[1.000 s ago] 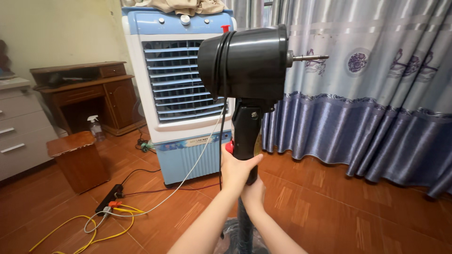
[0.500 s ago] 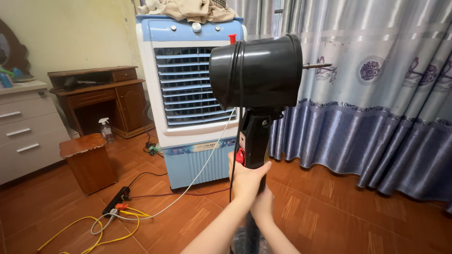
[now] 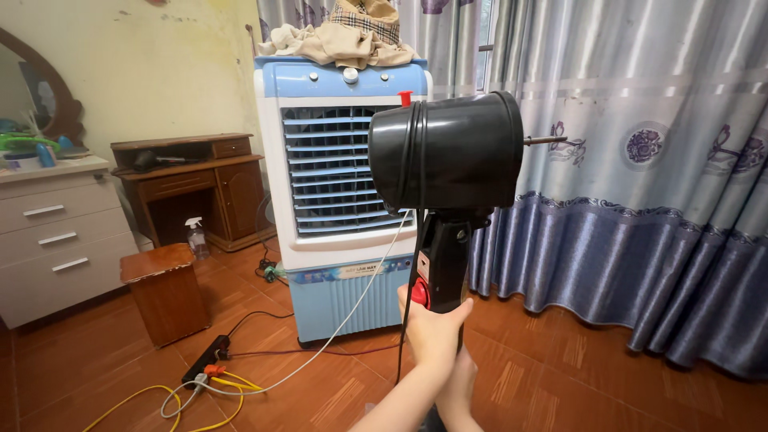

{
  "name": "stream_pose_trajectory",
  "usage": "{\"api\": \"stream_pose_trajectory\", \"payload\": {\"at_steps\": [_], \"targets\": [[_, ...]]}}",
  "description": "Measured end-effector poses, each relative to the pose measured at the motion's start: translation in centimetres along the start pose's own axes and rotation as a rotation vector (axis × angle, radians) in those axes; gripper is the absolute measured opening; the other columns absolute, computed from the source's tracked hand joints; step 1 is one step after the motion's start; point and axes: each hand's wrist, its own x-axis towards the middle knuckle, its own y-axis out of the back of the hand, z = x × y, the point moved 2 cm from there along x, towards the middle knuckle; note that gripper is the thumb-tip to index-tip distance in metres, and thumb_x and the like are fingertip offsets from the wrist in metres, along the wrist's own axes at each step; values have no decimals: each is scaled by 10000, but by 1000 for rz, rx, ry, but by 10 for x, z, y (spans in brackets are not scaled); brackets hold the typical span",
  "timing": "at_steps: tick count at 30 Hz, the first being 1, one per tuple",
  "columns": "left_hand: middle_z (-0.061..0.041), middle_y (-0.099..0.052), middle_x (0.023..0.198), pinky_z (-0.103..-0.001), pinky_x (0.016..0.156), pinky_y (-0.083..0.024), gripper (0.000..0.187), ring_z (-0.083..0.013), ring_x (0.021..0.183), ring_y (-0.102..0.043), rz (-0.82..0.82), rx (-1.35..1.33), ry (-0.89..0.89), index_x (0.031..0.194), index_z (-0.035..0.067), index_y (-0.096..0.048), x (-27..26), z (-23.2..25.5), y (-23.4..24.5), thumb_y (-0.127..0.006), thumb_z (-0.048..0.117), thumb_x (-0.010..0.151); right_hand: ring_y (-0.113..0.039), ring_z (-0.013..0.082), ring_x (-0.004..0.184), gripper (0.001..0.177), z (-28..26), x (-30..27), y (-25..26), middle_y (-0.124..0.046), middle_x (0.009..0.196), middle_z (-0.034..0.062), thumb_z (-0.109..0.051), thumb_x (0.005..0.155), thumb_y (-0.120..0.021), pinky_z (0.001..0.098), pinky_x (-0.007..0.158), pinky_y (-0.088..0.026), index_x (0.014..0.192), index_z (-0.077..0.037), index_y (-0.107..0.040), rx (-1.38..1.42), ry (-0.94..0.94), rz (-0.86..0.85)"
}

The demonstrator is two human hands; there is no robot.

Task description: The person attaches the motor housing to the fan stand, rotates it to align the components, and secures it by tightening the red knob. The person then adjusts the power cord and inspects the assembly.

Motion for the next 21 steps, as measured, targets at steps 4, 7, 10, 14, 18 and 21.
{"api": "stream_pose_trajectory", "payload": {"at_steps": [4,7,10,14,18,21], "targets": [[-113,-666,1075,-392,885,-538,719,-272,985,-672,-9,1,-78,1103,62,-498,3,-3,-1,-973,198,580,-757,331,964,481,-2,4,0,-783,968,153,-298,767,-757,428,798,-566,1178,-66,-664,51,35,28],[-102,-726,1063,-371,901,-560,699,-254,980,-713,-149,-133,-84,1127,55,-520,11,-8,6,-939,192,585,-778,332,897,410,-4,6,1,-786,879,166,-279,758,-779,423,752,-579,1082,-40,-700,67,3,28],[-100,-738,1096,-363,916,-553,699,-244,1011,-711,-225,-136,-66,1154,60,-549,15,-9,12,-936,190,586,-781,317,811,381,-6,7,2,-780,794,184,-264,761,-788,423,714,-575,1041,-19,-706,81,-107,-55],[-98,-727,1116,-367,919,-550,738,-246,1024,-709,-193,-68,2,1182,81,-530,13,-8,7,-940,193,579,-780,278,723,354,0,19,5,-779,751,187,-275,781,-748,425,663,-574,974,20,-714,174,-125,-127],[-107,-708,1135,-387,919,-538,789,-263,1034,-695,-107,-78,-22,1195,83,-474,9,-6,3,-939,182,566,-782,255,744,397,12,27,-4,-793,767,161,-334,784,-744,416,671,-565,987,7,-731,45,-135,-186],[-151,-696,1122,-410,903,-557,762,-299,1018,-703,-78,-15,-51,1148,49,-470,8,-7,0,-955,211,583,-781,254,774,422,21,29,-8,-788,795,150,-349,757,-743,411,677,-562,1002,-6,-722,114,-51,-94]]}}
